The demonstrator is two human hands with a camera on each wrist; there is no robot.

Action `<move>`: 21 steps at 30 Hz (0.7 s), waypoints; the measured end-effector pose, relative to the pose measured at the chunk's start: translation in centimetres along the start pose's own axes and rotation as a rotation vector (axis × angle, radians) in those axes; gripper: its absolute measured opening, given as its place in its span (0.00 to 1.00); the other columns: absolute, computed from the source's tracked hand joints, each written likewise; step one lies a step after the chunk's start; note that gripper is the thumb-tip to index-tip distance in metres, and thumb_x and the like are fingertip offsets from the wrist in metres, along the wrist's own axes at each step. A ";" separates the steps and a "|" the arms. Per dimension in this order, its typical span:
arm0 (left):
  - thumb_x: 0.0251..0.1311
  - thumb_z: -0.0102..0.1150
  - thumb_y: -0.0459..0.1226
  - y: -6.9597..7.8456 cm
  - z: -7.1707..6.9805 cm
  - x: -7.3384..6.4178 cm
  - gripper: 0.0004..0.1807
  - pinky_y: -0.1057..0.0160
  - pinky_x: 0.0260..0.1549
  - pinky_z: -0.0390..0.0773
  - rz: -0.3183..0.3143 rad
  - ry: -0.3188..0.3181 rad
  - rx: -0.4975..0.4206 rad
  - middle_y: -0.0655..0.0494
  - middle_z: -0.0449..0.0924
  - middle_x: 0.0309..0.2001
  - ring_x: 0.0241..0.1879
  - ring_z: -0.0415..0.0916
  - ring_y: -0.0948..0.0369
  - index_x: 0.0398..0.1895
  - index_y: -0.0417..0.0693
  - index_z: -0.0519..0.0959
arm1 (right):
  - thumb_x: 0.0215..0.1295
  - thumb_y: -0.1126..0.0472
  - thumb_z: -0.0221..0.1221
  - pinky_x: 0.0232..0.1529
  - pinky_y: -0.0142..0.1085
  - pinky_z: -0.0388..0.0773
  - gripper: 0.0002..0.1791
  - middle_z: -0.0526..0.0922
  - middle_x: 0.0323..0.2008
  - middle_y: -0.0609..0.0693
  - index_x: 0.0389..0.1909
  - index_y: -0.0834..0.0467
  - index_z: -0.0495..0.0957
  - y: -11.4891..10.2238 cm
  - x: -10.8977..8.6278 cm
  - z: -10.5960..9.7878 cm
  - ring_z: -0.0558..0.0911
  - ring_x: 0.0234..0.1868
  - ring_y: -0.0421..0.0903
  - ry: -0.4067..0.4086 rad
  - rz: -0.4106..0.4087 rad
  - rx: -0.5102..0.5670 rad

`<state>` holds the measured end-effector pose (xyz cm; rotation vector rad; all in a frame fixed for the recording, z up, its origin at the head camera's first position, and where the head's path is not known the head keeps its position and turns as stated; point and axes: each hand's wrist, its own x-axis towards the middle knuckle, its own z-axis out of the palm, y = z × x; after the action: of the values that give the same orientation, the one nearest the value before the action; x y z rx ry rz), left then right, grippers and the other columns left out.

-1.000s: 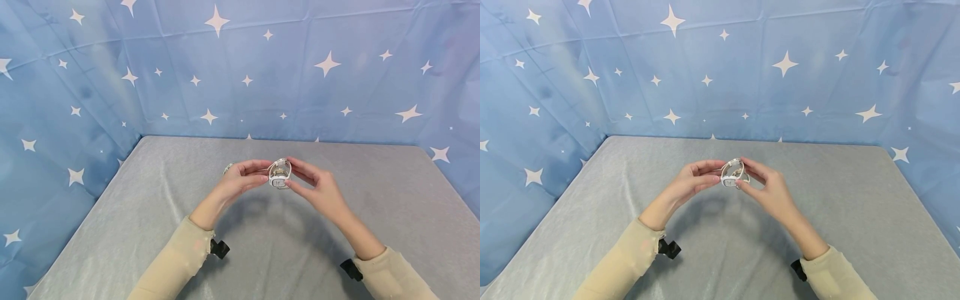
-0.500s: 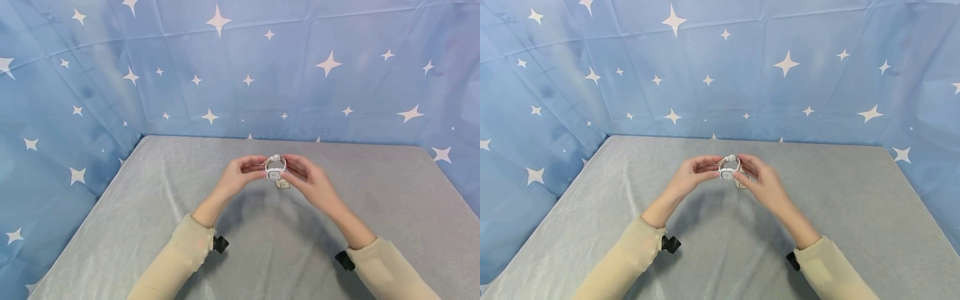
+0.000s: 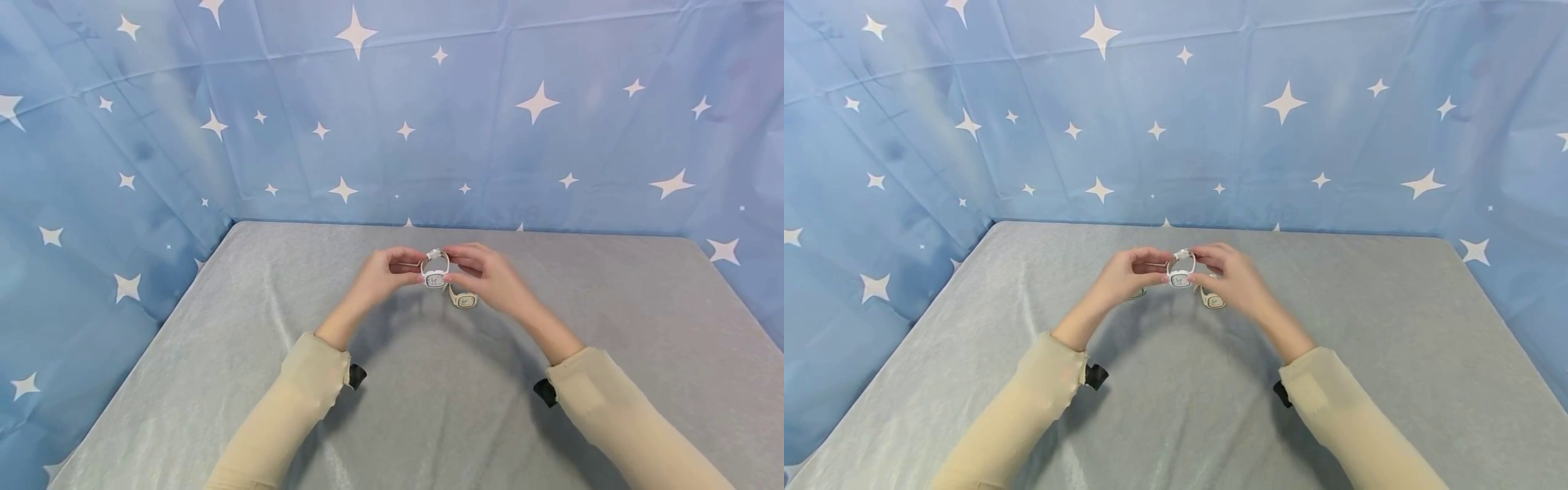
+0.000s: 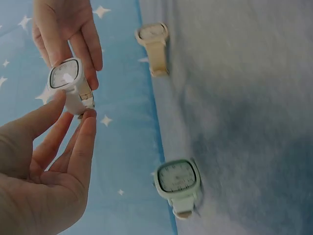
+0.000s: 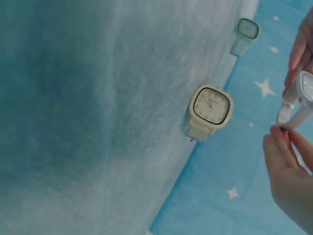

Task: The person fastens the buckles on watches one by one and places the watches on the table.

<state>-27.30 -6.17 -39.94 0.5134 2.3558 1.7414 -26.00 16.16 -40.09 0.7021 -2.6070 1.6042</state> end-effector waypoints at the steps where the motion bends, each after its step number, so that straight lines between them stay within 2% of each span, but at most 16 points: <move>1: 0.58 0.67 0.26 -0.2 -0.1 0.1 0.19 0.62 0.50 0.84 -0.004 -0.004 0.027 0.34 0.82 0.53 0.53 0.83 0.46 0.54 0.33 0.81 | 0.64 0.68 0.64 0.65 0.48 0.73 0.26 0.75 0.60 0.67 0.62 0.71 0.73 0.2 0.2 0.0 0.77 0.64 0.64 -0.018 0.003 -0.016; 6: 0.57 0.69 0.29 -1.1 -0.3 0.6 0.17 0.62 0.50 0.84 -0.009 -0.033 0.202 0.41 0.86 0.50 0.50 0.86 0.51 0.51 0.36 0.83 | 0.63 0.67 0.65 0.65 0.55 0.72 0.27 0.75 0.61 0.69 0.61 0.72 0.73 1.1 1.0 0.2 0.77 0.63 0.64 -0.097 0.021 -0.075; 12: 0.55 0.72 0.36 -1.8 0.0 0.8 0.17 0.61 0.53 0.81 -0.027 -0.077 0.484 0.50 0.88 0.48 0.51 0.85 0.57 0.49 0.44 0.86 | 0.62 0.62 0.67 0.64 0.58 0.72 0.28 0.78 0.60 0.66 0.61 0.68 0.75 1.9 1.3 0.6 0.76 0.64 0.63 -0.164 0.036 -0.270; 17: 0.55 0.72 0.37 -1.9 0.6 0.9 0.17 0.59 0.54 0.80 -0.061 -0.115 0.619 0.53 0.88 0.49 0.51 0.85 0.57 0.49 0.48 0.86 | 0.62 0.59 0.67 0.63 0.57 0.73 0.28 0.79 0.60 0.64 0.62 0.66 0.75 2.1 1.2 1.0 0.76 0.62 0.63 -0.209 0.069 -0.363; 21: 0.55 0.73 0.39 -2.1 1.1 0.8 0.15 0.60 0.54 0.79 -0.060 -0.134 0.739 0.56 0.89 0.46 0.49 0.85 0.59 0.47 0.50 0.86 | 0.62 0.59 0.67 0.60 0.55 0.75 0.28 0.81 0.57 0.64 0.61 0.67 0.76 2.3 1.2 1.5 0.80 0.58 0.61 -0.243 0.067 -0.443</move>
<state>-28.07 -5.44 -42.17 0.6113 2.8164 0.7277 -27.54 15.33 -42.47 0.8207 -3.0297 0.9385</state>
